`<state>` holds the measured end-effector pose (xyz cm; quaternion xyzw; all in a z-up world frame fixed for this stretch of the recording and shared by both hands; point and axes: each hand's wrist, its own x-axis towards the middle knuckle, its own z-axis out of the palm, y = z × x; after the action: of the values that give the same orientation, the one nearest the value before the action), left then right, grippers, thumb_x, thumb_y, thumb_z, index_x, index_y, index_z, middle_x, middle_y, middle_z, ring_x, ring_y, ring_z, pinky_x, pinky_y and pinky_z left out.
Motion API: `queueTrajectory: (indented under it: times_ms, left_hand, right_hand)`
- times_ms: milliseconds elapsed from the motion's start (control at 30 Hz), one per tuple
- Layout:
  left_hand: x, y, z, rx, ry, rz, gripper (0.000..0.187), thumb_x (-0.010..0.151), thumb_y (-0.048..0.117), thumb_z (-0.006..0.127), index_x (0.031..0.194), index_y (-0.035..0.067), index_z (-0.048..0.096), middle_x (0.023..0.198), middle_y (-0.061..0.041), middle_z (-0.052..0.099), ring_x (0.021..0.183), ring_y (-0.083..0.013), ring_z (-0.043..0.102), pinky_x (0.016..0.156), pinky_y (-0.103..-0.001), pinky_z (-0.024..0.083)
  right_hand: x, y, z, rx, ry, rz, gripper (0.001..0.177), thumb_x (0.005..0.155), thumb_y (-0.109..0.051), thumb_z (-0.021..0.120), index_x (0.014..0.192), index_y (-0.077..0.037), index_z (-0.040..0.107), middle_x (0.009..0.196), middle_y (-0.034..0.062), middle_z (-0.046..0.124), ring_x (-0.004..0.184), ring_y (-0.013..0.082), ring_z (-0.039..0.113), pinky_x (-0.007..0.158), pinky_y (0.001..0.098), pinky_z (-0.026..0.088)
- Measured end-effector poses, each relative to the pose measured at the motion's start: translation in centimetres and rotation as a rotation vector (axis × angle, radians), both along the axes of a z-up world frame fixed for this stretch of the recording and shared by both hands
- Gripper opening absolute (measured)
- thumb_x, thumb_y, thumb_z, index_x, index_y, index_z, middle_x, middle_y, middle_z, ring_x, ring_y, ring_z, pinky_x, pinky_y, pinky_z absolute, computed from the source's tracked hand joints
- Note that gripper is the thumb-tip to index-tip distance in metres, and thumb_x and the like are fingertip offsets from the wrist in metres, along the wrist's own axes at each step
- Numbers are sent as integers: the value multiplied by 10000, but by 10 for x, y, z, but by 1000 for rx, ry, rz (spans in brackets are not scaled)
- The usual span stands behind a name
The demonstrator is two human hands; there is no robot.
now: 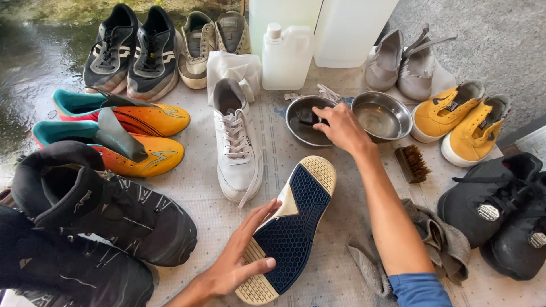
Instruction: The person scrubs the sole of a sneaker with a black sponge, then wipes the sole with a gray cloth. The person dips the sponge into a metal bowl of water and continues scrubbing the sole. Other shoes and cleaning supplies are visible on the table.
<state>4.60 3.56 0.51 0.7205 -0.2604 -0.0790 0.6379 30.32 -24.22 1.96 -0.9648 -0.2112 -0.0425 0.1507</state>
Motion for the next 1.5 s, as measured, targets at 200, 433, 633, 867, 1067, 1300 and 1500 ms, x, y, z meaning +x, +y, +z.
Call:
queueTrajectory:
  times_ms: [200,433,633,867,1067,1300,1500]
  left_hand:
    - [2,-3,-2,-46,50,8,880,897,599,574,1606,173,273,1655,-155,388,1523,-331,404,1207,-601,294]
    - [2,-3,-1,-16,93,57,697,979,454,551,1581,167,348,1624,-97,464,1497,-263,443,1193,-504,336]
    - [2,-4,-2,-43,85,45,664,999,434,532,1581,171,351,1622,-101,454,1511,-270,421,1211,-506,325]
    - [1,-6,-5,-9,86,100,653,981,464,521,1549,157,426,1613,-111,441,1491,-279,436,1173,-518,377]
    - [1,-8,-7,-23,102,125,649,972,454,512,1548,167,429,1658,-119,400,1527,-290,388,1189,-539,345]
    - [1,-9,-7,-33,163,136,646,955,420,524,1546,171,447,1654,-100,426,1528,-272,394,1190,-505,342]
    - [2,-9,-6,-1,141,129,646,950,435,524,1536,168,463,1643,-104,444,1516,-274,415,1182,-514,347]
  right_hand:
    - [-1,-8,9,246,-101,72,572,878,-146,719,1402,-43,514,1363,203,575,1234,389,508,1006,534,440]
    - [2,-9,1,416,-418,166,593,826,-328,795,1312,-38,618,1234,217,662,1125,295,661,997,388,523]
    - [-2,-5,3,406,-467,224,561,791,-211,860,1284,-55,644,1226,148,687,1149,257,642,994,367,525]
    - [-6,-3,12,375,-539,246,562,784,-192,872,1280,-43,654,1192,156,700,1088,234,642,958,352,543]
    - [-5,-7,15,323,-583,255,572,789,-193,868,1288,-23,647,1202,153,701,1056,252,635,908,368,568]
    - [-2,-8,13,329,-562,266,568,778,-199,867,1267,-4,654,1212,175,691,1080,258,634,944,367,549]
    - [-3,-9,14,362,-526,276,552,779,-188,862,1251,10,655,1206,177,689,1083,269,653,948,367,558]
